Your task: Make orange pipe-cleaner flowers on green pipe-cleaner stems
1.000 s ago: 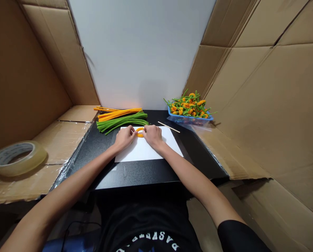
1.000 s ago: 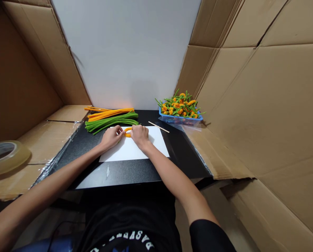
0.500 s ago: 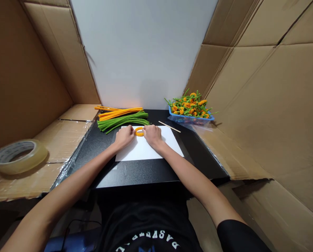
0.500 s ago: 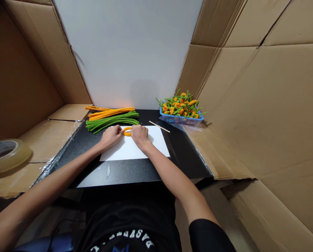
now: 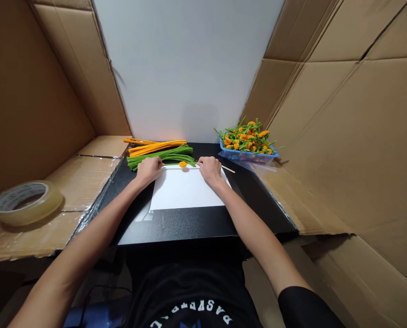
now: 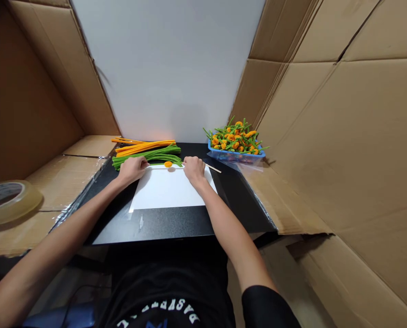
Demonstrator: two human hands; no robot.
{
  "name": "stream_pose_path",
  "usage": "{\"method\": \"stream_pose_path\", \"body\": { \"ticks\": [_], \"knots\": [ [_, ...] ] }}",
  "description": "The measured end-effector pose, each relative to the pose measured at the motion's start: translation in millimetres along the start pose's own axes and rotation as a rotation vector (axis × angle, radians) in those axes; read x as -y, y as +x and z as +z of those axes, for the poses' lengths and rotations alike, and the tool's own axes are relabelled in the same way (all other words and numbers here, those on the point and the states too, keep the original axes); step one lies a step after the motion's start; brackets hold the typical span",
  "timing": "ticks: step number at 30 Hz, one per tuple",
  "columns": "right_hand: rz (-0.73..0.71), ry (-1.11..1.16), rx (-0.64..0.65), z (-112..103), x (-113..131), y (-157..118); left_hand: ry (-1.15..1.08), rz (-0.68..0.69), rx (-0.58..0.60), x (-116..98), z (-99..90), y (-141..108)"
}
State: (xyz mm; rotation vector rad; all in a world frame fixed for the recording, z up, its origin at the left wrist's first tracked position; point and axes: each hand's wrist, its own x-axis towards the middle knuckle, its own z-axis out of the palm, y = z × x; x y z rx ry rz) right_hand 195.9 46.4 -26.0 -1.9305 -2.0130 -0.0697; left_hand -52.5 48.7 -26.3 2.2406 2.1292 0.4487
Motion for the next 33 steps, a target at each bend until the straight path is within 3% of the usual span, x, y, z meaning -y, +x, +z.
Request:
{"method": "stream_pose_path", "body": {
  "ticks": [8,12,16,22,27,33],
  "knots": [
    [-0.113,0.008,0.015,-10.8,-11.2,2.7,0.011,0.079,-0.086,10.1,0.1,1.6],
    [-0.263,0.126,0.000,-7.5,-20.7,3.6,-0.037,0.195,-0.109,19.0,5.3,3.4],
    [-0.278,0.286,-0.044,0.0,-18.1,3.1,-0.130,0.213,-0.079,20.6,14.4,4.1],
    [-0.331,0.454,-0.072,7.3,0.5,-3.7,-0.660,0.343,-0.007,1.1,24.7,-1.3],
    [-0.336,0.496,-0.144,7.0,9.0,-8.0,-1.077,0.282,0.146,-16.1,25.9,-4.8],
    [-0.325,0.408,-0.134,1.4,7.4,-9.0,-1.336,0.206,0.083,-22.9,23.3,-6.9]
  ]
}}
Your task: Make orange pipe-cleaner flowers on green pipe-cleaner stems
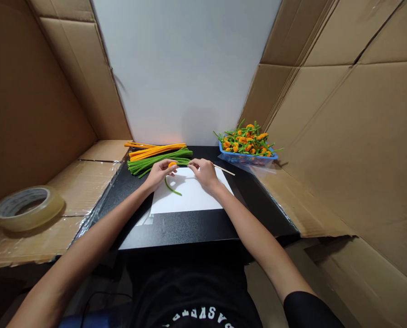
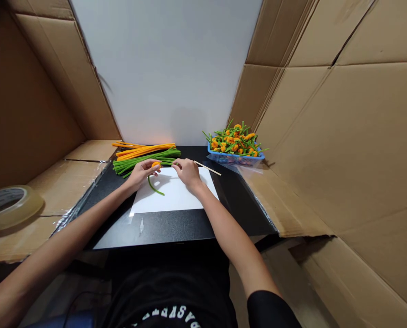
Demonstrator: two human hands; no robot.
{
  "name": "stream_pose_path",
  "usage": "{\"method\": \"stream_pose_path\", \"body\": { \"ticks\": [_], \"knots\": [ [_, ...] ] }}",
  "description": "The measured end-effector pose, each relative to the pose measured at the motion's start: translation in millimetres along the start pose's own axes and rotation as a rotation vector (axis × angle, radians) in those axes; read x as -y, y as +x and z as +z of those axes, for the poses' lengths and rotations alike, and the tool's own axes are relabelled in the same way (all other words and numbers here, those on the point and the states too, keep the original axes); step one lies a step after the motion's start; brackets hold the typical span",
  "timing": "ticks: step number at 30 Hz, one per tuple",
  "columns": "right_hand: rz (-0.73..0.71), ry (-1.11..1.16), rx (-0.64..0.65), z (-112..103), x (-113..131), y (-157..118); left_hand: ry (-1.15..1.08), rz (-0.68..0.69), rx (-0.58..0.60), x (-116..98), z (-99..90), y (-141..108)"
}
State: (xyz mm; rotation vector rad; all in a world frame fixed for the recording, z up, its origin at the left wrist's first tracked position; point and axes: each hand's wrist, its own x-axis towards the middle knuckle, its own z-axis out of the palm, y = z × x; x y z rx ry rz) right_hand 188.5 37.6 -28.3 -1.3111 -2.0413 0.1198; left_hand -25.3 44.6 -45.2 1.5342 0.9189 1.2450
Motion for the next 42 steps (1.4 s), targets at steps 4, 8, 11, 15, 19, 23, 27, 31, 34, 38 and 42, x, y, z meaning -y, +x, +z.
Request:
{"method": "stream_pose_path", "body": {
  "ticks": [4,8,11,15,19,23,27,31,34,38,42],
  "knots": [
    [-0.044,-0.058,0.059,-0.3,5.6,-2.5,0.020,0.012,-0.072,-5.9,5.9,-4.5],
    [-0.123,-0.070,0.097,2.2,14.8,-4.1,0.045,-0.010,-0.017,-12.5,13.8,-8.8],
    [-0.126,-0.115,0.112,5.0,20.6,-4.2,-0.041,-0.056,-0.072,-10.0,19.8,-8.7],
    [-0.109,-0.185,0.150,9.9,25.7,-4.8,-0.184,-0.131,-0.200,-0.9,25.7,-6.8],
    [-0.062,-0.156,0.144,10.8,25.6,-6.0,-0.259,-0.158,-0.180,2.6,24.3,-5.5],
    [0.042,-0.101,0.044,6.9,19.0,-6.4,-0.211,-0.199,-0.116,4.6,15.4,-2.6],
    [0.080,0.049,-0.004,7.3,13.5,-5.0,0.031,-0.211,-0.139,7.9,6.4,-0.1],
    [0.094,0.360,0.045,12.0,15.9,-2.5,0.316,0.019,-0.116,1.0,5.0,-2.3],
    [0.069,0.471,0.028,11.5,20.0,-1.2,0.456,0.163,-0.089,-11.0,9.4,-7.9],
    [-0.007,0.389,-0.165,2.0,25.8,-1.2,0.671,0.315,-0.186,-27.3,16.0,-18.1],
    [0.096,0.488,-0.213,-5.2,33.0,-1.2,0.887,0.449,-0.311,-36.0,15.5,-25.7]
  ]
}}
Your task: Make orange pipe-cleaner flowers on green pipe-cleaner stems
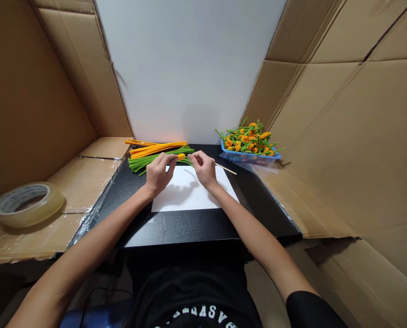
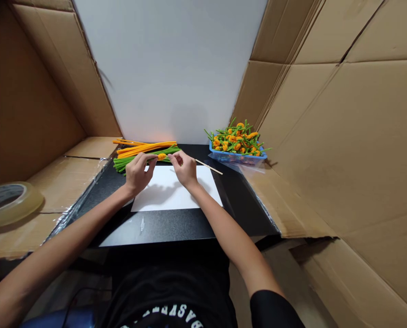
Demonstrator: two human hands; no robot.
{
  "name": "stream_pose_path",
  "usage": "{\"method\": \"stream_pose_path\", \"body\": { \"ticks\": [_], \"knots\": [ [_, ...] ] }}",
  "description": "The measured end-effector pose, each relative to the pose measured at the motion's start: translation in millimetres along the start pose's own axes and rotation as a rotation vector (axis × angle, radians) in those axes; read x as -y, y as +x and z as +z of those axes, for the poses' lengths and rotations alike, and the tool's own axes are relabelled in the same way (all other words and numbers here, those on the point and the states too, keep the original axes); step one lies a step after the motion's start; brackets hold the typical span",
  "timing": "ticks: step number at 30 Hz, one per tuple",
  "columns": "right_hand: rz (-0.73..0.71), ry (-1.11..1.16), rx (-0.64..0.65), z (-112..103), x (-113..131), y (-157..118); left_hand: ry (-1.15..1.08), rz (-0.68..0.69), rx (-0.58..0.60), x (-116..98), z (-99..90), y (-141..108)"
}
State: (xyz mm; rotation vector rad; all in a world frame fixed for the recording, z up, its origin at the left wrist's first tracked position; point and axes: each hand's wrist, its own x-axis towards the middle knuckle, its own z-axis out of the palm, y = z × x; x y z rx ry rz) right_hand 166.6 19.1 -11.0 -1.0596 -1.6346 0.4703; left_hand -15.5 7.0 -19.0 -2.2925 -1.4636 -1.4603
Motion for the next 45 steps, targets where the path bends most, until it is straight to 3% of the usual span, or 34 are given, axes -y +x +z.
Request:
{"method": "stream_pose_path", "body": {
  "ticks": [4,7,10,15,20,29,32,37,39,42,45],
  "knots": [
    [0.176,0.348,0.245,8.8,1.2,-0.2,0.162,0.242,0.040,2.5,-3.0,-0.3],
    [0.237,0.500,0.233,16.7,-3.6,-0.6,0.253,0.415,0.028,3.5,-0.1,-0.1],
    [0.207,0.477,0.178,19.9,-9.7,-1.4,0.291,0.482,-0.013,2.1,5.2,-1.3],
    [0.042,0.232,0.143,17.8,-16.5,-3.0,0.235,0.298,-0.015,-0.6,13.6,-4.0],
    [-0.112,-0.082,0.204,11.2,-16.4,-1.1,0.136,0.098,0.002,-1.8,16.4,-3.0],
    [-0.237,-0.360,0.292,0.5,-2.1,2.5,0.148,0.056,-0.022,-4.9,16.2,-0.6],
    [-0.194,-0.291,0.275,3.8,-6.3,1.5,0.150,0.099,-0.015,-1.8,16.3,0.1],
    [0.053,0.169,0.170,16.0,-19.0,-2.5,0.071,0.169,0.016,5.8,19.4,-1.8],
    [0.025,0.253,0.151,17.6,-19.7,-3.4,0.070,0.138,0.011,6.3,20.1,-2.8],
    [-0.084,0.196,0.184,16.5,-18.4,-3.3,0.085,0.079,0.017,4.3,19.2,-3.5],
    [-0.099,0.158,0.216,15.8,-19.9,-2.4,0.081,0.034,0.041,2.2,16.8,-3.5]
  ]
}}
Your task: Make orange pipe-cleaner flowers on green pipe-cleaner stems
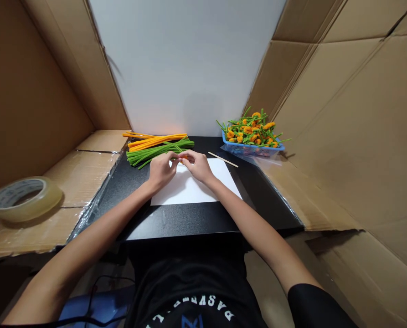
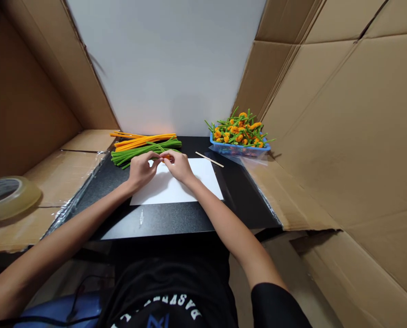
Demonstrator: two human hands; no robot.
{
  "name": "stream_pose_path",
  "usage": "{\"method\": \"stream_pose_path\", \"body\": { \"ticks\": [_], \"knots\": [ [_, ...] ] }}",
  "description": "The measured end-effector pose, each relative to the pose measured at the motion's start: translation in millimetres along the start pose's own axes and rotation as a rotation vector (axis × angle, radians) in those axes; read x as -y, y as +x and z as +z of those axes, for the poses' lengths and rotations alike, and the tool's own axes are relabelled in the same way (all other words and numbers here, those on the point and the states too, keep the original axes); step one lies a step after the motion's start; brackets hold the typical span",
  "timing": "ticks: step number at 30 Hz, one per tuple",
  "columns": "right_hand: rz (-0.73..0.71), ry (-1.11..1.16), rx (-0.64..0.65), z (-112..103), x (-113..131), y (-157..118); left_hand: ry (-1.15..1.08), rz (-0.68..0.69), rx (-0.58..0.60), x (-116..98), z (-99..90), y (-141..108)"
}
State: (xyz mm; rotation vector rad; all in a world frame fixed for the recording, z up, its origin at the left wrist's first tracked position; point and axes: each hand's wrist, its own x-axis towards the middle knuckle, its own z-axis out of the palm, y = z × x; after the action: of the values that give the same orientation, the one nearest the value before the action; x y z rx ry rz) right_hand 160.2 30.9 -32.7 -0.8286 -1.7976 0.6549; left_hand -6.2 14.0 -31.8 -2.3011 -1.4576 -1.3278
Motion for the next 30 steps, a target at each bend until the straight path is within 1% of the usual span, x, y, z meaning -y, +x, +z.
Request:
{"method": "stream_pose_path", "body": {
  "ticks": [5,10,12,18,22,26,30],
  "knots": [
    [0.008,0.068,0.015,0.5,-4.4,1.0,-0.055,-0.015,-0.002,0.5,-1.5,-0.3],
    [0.050,0.059,0.008,0.5,-4.1,2.8,0.030,0.034,-0.010,3.5,1.5,-0.4],
    [0.075,0.076,0.010,-0.3,-3.9,3.7,0.022,0.034,-0.016,2.9,1.7,0.3],
    [0.179,0.302,0.051,-3.5,-8.2,5.1,-0.182,-0.034,-0.021,-3.1,-1.9,3.0],
    [0.259,0.426,0.066,-4.5,-14.2,4.4,-0.255,-0.071,-0.024,-1.2,-2.9,3.6],
    [0.344,0.488,0.051,-3.2,-17.3,3.4,-0.213,-0.016,-0.018,2.8,-1.8,3.5],
    [0.309,0.434,0.027,-0.6,-18.7,3.9,-0.179,0.008,-0.012,3.9,0.3,2.9]
  ]
}}
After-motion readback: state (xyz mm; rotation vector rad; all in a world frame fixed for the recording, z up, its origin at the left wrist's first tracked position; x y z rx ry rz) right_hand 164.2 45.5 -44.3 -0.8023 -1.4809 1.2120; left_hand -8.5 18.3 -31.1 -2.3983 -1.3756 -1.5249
